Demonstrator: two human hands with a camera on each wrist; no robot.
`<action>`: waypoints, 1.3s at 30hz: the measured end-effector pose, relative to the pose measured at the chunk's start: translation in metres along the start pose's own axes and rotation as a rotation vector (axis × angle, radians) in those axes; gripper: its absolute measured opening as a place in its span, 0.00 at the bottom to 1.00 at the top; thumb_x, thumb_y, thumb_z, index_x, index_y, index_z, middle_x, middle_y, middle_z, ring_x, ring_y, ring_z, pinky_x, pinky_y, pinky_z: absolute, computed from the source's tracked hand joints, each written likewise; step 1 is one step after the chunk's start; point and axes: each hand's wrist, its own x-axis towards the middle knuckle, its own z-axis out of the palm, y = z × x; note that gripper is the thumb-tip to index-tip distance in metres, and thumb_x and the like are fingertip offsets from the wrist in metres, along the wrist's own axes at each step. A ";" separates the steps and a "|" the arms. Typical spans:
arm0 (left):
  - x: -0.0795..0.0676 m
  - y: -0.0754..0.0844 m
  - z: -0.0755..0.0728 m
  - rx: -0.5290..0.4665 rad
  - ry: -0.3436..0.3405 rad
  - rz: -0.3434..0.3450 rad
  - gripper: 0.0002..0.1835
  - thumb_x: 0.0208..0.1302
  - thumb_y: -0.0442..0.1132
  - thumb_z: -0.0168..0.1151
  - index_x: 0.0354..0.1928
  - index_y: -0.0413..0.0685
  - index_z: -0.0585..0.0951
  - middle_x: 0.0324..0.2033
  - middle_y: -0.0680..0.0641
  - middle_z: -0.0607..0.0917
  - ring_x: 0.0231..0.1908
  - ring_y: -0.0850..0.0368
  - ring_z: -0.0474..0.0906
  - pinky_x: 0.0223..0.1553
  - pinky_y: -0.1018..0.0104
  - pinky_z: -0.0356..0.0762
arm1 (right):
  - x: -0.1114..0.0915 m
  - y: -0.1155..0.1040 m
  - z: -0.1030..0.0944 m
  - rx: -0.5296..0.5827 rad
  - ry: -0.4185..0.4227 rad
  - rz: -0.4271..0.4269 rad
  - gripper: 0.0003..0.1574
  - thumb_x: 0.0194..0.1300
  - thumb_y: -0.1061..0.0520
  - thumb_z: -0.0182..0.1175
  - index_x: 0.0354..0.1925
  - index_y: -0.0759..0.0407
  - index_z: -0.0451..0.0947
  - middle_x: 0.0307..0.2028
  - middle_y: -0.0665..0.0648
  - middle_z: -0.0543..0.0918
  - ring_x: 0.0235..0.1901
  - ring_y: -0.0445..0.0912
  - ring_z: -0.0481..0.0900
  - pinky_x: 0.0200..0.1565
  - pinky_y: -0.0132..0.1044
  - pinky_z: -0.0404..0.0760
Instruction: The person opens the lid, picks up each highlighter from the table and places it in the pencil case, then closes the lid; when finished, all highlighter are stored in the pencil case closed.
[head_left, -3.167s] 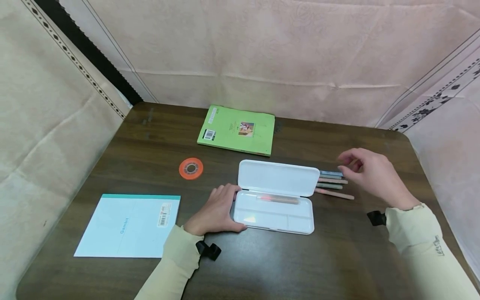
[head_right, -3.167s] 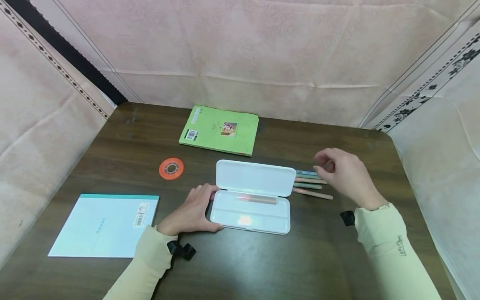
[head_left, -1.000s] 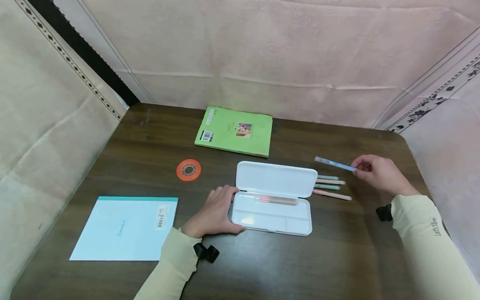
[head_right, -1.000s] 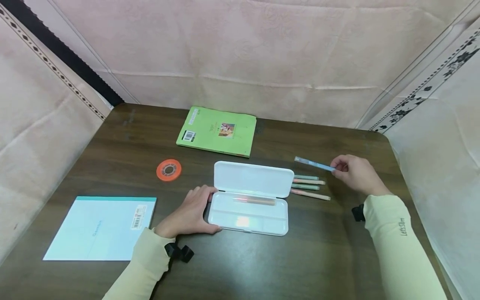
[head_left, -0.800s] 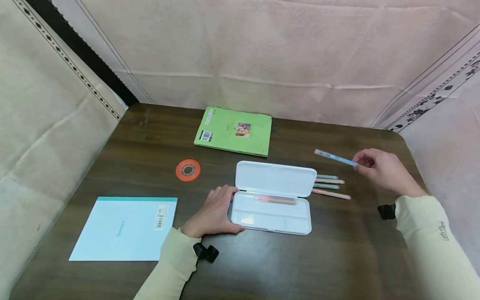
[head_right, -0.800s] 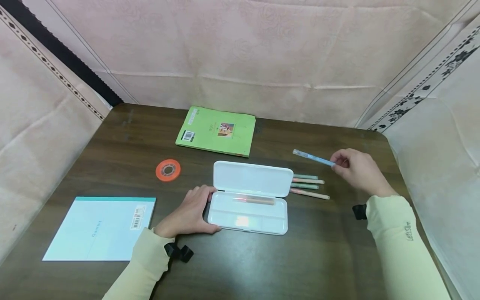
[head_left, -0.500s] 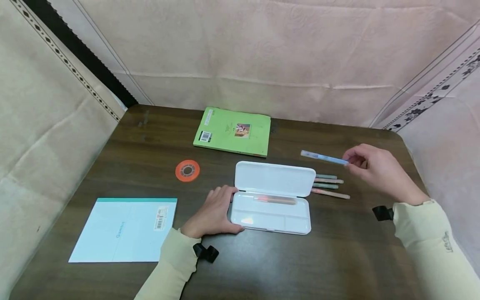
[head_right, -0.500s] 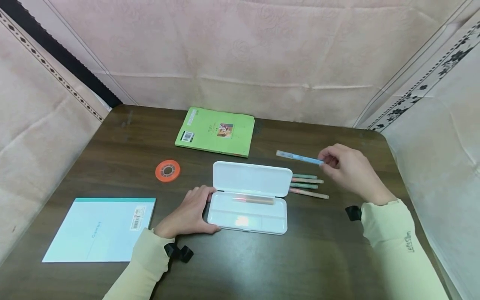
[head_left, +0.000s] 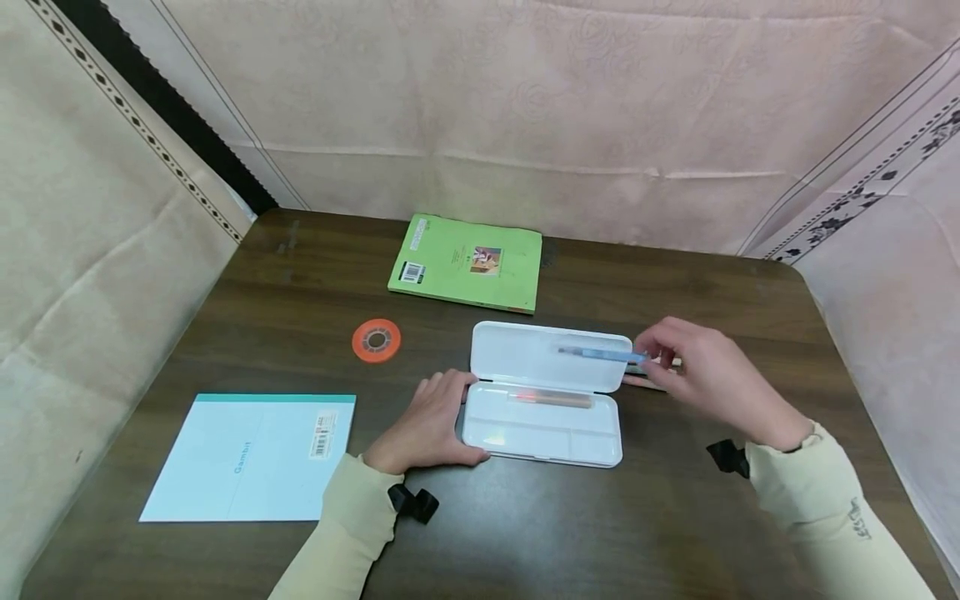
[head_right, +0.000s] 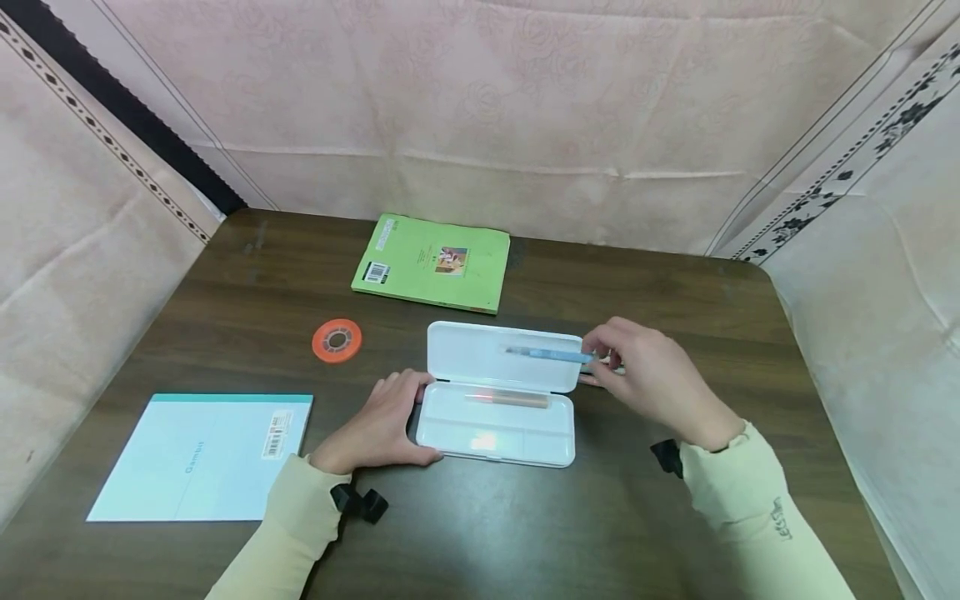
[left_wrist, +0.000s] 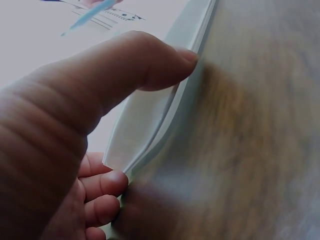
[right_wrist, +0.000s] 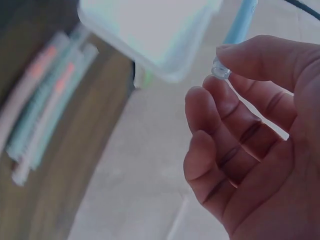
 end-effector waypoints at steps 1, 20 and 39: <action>0.000 0.000 0.000 -0.001 0.000 -0.001 0.49 0.42 0.61 0.76 0.64 0.51 0.64 0.50 0.52 0.72 0.45 0.58 0.63 0.49 0.60 0.60 | -0.001 -0.002 0.005 0.005 -0.006 -0.007 0.10 0.57 0.63 0.68 0.37 0.52 0.81 0.32 0.45 0.80 0.29 0.37 0.74 0.30 0.33 0.75; 0.000 0.002 -0.002 -0.022 -0.003 -0.006 0.49 0.42 0.61 0.76 0.65 0.52 0.64 0.50 0.53 0.72 0.46 0.58 0.63 0.49 0.60 0.61 | -0.012 -0.012 0.070 0.034 -0.250 0.038 0.08 0.59 0.59 0.67 0.38 0.51 0.82 0.30 0.44 0.76 0.27 0.37 0.70 0.31 0.30 0.73; 0.000 0.000 -0.001 -0.004 0.017 0.016 0.49 0.41 0.60 0.76 0.64 0.49 0.65 0.48 0.53 0.72 0.43 0.58 0.62 0.47 0.61 0.59 | -0.011 -0.015 0.070 0.049 -0.238 0.089 0.10 0.60 0.57 0.68 0.42 0.51 0.83 0.31 0.43 0.79 0.28 0.37 0.72 0.33 0.31 0.74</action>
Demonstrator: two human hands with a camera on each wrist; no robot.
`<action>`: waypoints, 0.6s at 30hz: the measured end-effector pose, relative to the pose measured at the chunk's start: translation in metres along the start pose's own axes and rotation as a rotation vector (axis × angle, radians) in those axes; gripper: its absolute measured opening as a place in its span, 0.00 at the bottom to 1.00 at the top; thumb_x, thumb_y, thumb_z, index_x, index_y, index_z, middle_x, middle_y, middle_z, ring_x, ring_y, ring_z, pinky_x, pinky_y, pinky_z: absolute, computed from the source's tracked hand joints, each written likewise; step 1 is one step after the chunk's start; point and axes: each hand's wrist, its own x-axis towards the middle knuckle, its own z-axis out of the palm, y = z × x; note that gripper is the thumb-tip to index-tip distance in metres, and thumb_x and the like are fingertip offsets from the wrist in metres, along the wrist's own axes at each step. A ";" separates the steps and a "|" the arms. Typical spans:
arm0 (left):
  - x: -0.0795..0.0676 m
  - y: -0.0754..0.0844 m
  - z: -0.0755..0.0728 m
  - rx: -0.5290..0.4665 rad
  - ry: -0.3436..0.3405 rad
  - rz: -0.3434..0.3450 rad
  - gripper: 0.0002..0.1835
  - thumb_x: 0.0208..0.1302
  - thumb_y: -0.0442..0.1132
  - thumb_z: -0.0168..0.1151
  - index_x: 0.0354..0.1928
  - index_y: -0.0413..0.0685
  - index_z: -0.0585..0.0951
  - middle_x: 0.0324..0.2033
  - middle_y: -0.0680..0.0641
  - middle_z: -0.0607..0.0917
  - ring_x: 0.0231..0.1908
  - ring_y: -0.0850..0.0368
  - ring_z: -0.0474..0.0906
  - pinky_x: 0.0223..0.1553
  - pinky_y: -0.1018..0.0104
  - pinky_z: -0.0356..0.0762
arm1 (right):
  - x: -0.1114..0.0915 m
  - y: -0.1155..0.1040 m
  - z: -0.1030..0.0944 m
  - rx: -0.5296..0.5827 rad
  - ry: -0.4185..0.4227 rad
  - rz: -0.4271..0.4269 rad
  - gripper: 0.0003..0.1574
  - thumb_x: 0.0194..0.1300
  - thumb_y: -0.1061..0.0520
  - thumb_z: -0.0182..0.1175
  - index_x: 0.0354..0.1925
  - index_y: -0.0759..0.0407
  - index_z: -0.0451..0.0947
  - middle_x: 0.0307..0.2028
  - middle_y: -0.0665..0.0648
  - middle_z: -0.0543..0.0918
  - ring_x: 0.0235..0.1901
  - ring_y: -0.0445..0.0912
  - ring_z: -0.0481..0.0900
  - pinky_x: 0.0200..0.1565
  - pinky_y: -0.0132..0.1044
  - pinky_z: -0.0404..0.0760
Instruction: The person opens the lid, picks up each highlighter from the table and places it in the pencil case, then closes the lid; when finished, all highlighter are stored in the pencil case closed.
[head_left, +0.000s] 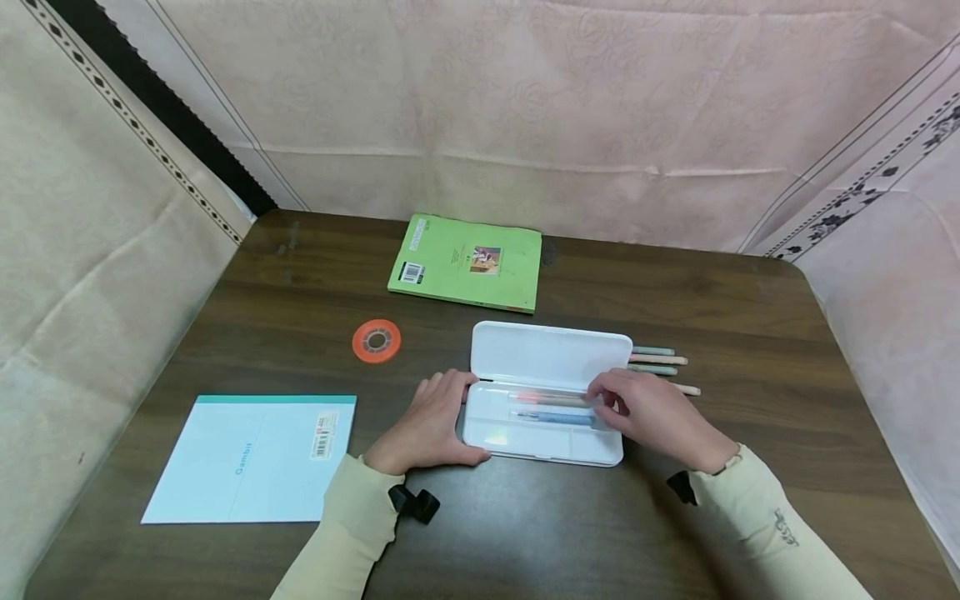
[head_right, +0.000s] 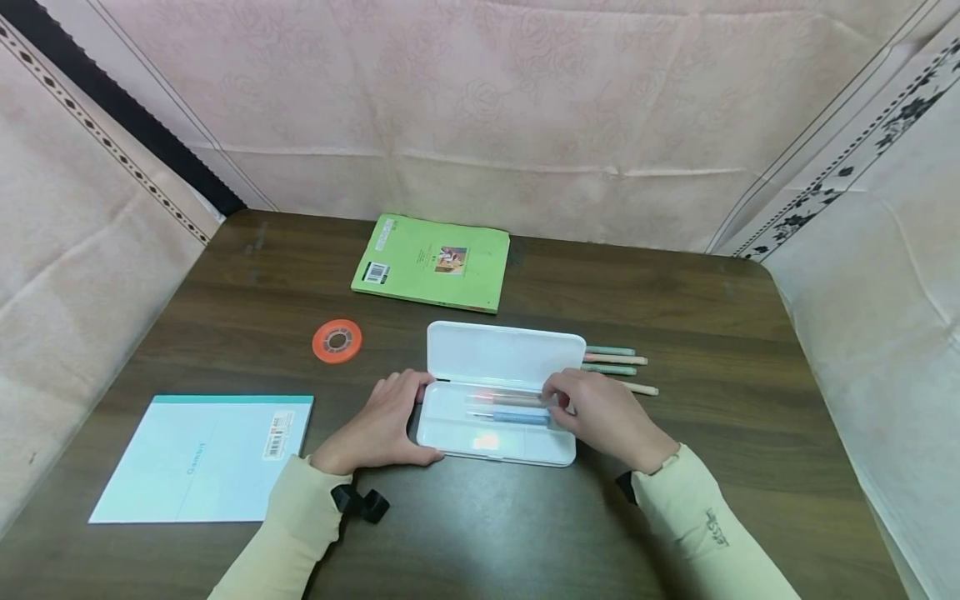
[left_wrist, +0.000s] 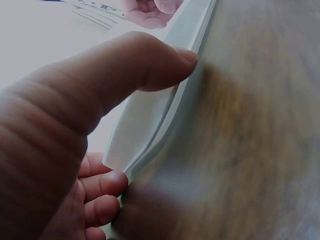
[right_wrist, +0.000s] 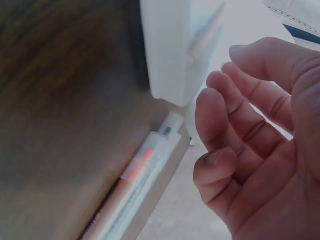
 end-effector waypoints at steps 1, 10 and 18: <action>0.000 0.000 0.000 0.002 0.000 -0.001 0.49 0.41 0.60 0.76 0.64 0.49 0.65 0.48 0.53 0.72 0.43 0.59 0.62 0.47 0.61 0.59 | 0.000 0.000 -0.002 0.002 -0.001 0.005 0.11 0.60 0.56 0.68 0.43 0.51 0.83 0.31 0.43 0.79 0.28 0.38 0.72 0.33 0.31 0.74; 0.000 -0.001 0.001 0.006 -0.003 -0.004 0.49 0.41 0.61 0.76 0.64 0.50 0.65 0.48 0.53 0.72 0.43 0.58 0.62 0.47 0.62 0.59 | -0.003 -0.003 -0.025 0.031 0.087 -0.033 0.11 0.58 0.59 0.70 0.41 0.53 0.83 0.29 0.43 0.80 0.28 0.37 0.73 0.31 0.31 0.75; 0.000 0.000 0.000 0.000 -0.009 -0.010 0.49 0.41 0.60 0.76 0.64 0.49 0.65 0.48 0.53 0.72 0.43 0.59 0.62 0.46 0.62 0.59 | -0.008 0.005 -0.053 0.024 0.242 -0.075 0.10 0.58 0.59 0.69 0.40 0.51 0.82 0.30 0.41 0.81 0.28 0.33 0.74 0.30 0.30 0.75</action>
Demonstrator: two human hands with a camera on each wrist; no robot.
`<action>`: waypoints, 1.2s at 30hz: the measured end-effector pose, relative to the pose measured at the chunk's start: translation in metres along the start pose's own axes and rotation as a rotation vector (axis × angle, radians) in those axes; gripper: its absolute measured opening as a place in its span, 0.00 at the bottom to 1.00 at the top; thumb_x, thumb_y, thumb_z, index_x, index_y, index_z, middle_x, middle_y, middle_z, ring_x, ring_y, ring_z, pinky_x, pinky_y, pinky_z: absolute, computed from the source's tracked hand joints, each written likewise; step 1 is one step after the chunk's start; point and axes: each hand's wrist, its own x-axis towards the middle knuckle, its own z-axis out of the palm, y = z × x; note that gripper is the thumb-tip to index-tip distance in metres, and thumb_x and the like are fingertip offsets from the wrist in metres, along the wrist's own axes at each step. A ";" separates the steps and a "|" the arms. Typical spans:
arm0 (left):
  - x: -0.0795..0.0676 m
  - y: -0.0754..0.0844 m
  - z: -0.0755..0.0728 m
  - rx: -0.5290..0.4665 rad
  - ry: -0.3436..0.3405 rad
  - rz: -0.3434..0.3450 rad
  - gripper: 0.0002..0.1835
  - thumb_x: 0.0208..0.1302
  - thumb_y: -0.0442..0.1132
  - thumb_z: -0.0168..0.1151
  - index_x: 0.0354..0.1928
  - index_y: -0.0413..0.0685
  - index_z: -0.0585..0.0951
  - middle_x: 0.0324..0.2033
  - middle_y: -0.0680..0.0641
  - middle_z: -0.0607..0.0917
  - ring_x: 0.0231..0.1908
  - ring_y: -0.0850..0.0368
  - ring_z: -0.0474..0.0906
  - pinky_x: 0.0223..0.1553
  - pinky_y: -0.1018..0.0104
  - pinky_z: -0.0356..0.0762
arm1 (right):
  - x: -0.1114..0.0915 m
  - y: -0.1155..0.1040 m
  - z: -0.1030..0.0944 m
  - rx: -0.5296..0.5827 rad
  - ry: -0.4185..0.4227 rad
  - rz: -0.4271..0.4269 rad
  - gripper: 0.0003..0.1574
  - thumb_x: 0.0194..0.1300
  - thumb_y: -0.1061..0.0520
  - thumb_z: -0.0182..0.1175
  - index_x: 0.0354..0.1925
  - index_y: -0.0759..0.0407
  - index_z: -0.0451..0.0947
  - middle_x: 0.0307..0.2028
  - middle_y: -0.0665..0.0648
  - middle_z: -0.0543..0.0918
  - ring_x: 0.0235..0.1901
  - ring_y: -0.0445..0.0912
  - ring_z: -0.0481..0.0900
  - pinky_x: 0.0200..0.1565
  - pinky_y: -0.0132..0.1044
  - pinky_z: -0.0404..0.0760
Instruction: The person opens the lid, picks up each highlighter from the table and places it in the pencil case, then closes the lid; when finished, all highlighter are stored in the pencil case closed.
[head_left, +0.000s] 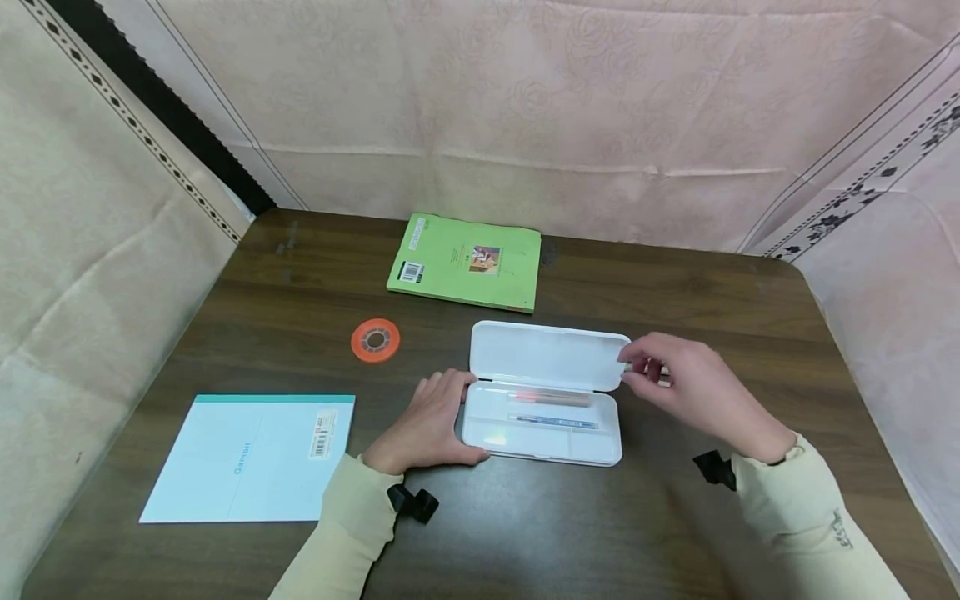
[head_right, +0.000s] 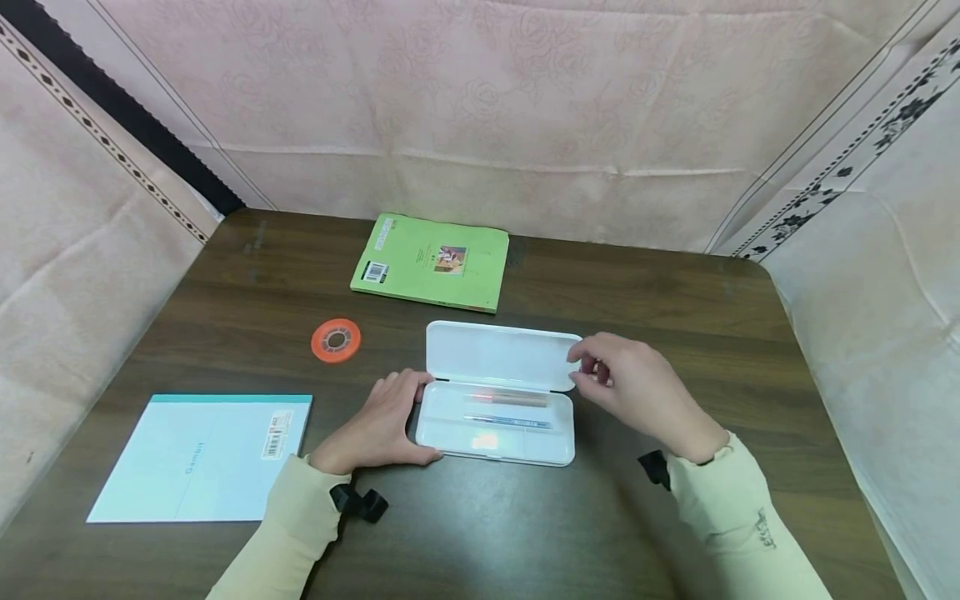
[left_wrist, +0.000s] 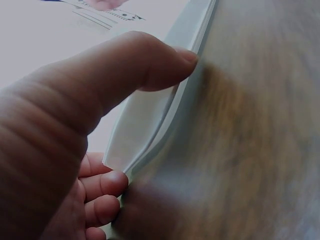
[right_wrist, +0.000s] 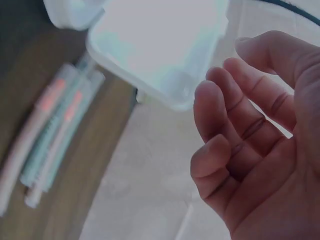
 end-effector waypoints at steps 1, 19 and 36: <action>0.000 0.000 0.000 0.000 -0.001 -0.002 0.49 0.41 0.61 0.76 0.64 0.49 0.65 0.48 0.53 0.72 0.43 0.59 0.62 0.47 0.62 0.59 | 0.001 0.002 -0.003 -0.003 0.015 -0.003 0.10 0.58 0.59 0.69 0.40 0.51 0.82 0.30 0.41 0.81 0.28 0.33 0.74 0.30 0.30 0.74; 0.000 0.001 -0.001 0.003 0.001 -0.008 0.49 0.41 0.60 0.76 0.64 0.49 0.65 0.48 0.53 0.72 0.42 0.59 0.62 0.46 0.61 0.59 | 0.008 0.061 -0.035 0.056 -0.073 0.210 0.09 0.66 0.52 0.64 0.44 0.49 0.81 0.35 0.48 0.84 0.32 0.37 0.77 0.35 0.27 0.75; 0.000 0.000 0.001 0.014 -0.001 0.000 0.49 0.42 0.61 0.76 0.64 0.50 0.64 0.49 0.53 0.72 0.43 0.59 0.62 0.47 0.61 0.59 | 0.006 0.114 -0.012 0.065 -0.196 0.308 0.08 0.67 0.55 0.63 0.42 0.57 0.81 0.36 0.54 0.85 0.35 0.43 0.78 0.36 0.32 0.75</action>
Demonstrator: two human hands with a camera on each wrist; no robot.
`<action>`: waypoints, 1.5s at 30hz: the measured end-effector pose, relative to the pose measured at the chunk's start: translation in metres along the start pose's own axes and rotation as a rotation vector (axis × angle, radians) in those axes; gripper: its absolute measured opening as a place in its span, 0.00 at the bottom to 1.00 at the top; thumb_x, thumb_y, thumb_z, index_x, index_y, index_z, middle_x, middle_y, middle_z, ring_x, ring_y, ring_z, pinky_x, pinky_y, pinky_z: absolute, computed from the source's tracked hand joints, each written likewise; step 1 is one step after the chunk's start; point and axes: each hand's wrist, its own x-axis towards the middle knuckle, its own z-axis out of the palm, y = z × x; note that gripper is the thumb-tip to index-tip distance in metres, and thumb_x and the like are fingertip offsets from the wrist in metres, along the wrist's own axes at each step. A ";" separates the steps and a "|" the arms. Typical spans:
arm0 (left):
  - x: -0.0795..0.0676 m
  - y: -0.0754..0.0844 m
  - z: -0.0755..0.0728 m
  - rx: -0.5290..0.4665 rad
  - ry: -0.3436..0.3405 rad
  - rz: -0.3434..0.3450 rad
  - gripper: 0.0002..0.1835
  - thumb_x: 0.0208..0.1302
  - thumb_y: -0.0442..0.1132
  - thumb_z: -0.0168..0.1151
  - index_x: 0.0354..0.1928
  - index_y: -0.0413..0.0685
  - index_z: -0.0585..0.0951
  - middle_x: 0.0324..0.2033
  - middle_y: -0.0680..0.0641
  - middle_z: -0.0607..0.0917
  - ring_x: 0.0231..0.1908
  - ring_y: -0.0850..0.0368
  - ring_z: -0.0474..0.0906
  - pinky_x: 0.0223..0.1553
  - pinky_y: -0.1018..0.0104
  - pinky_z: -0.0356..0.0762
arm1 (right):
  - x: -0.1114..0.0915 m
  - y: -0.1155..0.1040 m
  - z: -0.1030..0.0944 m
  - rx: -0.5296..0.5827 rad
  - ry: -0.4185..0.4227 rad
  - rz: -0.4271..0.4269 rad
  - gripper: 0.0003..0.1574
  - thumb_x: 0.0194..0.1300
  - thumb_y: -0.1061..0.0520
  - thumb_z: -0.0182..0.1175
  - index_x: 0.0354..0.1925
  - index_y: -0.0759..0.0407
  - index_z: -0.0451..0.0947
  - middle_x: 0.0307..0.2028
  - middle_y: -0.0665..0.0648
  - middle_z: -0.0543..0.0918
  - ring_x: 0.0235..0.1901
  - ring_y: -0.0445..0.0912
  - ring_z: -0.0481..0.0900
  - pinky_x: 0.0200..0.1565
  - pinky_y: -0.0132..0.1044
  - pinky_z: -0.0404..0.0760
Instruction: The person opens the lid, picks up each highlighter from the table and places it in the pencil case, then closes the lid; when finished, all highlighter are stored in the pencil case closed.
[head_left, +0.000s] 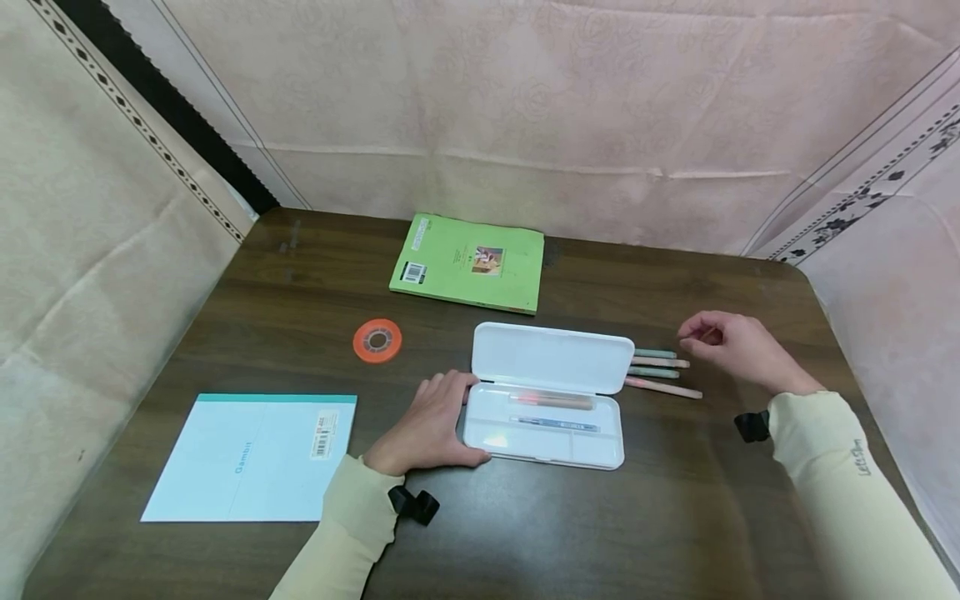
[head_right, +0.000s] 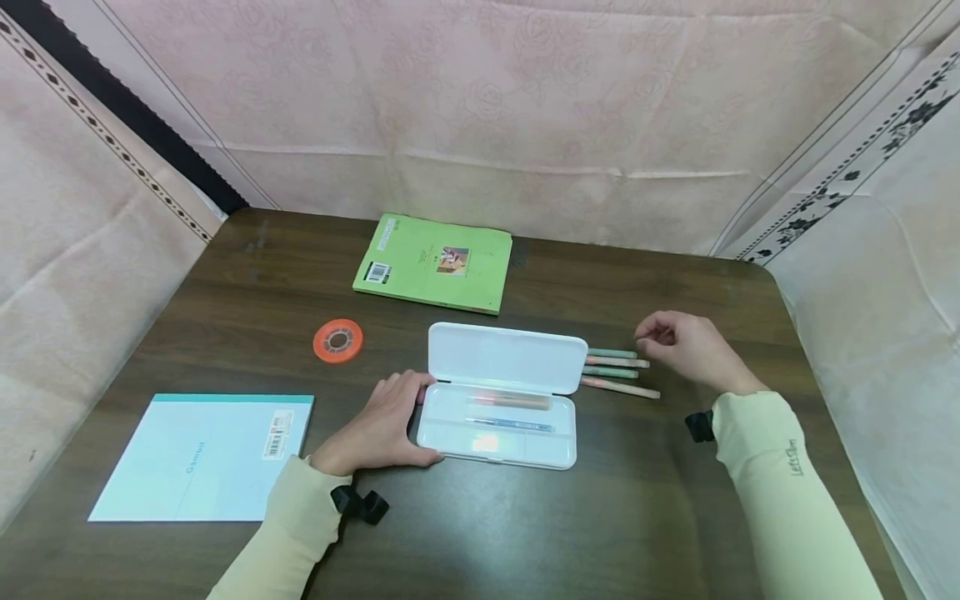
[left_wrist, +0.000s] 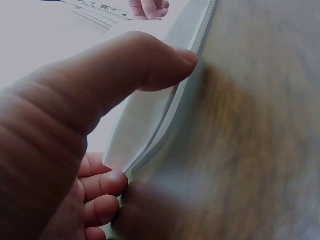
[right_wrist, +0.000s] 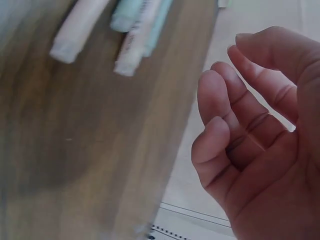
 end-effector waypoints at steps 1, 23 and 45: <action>0.000 0.000 0.000 0.001 0.000 0.002 0.49 0.42 0.61 0.76 0.64 0.50 0.64 0.48 0.53 0.72 0.43 0.59 0.62 0.47 0.61 0.59 | 0.001 0.002 0.002 0.000 -0.009 0.004 0.07 0.66 0.56 0.63 0.42 0.56 0.81 0.36 0.53 0.85 0.35 0.43 0.78 0.35 0.32 0.76; 0.001 0.000 0.000 0.005 -0.005 -0.012 0.50 0.41 0.61 0.76 0.65 0.51 0.64 0.49 0.53 0.72 0.44 0.58 0.62 0.49 0.60 0.60 | 0.017 0.014 0.024 0.036 -0.110 0.047 0.06 0.63 0.60 0.64 0.40 0.59 0.81 0.35 0.56 0.83 0.35 0.47 0.75 0.36 0.37 0.74; 0.000 0.002 0.000 -0.002 -0.015 -0.036 0.50 0.42 0.60 0.76 0.66 0.50 0.64 0.49 0.51 0.73 0.46 0.57 0.64 0.50 0.58 0.61 | 0.026 0.013 0.032 0.044 -0.140 0.061 0.07 0.63 0.63 0.62 0.41 0.61 0.79 0.33 0.57 0.80 0.33 0.48 0.74 0.34 0.38 0.73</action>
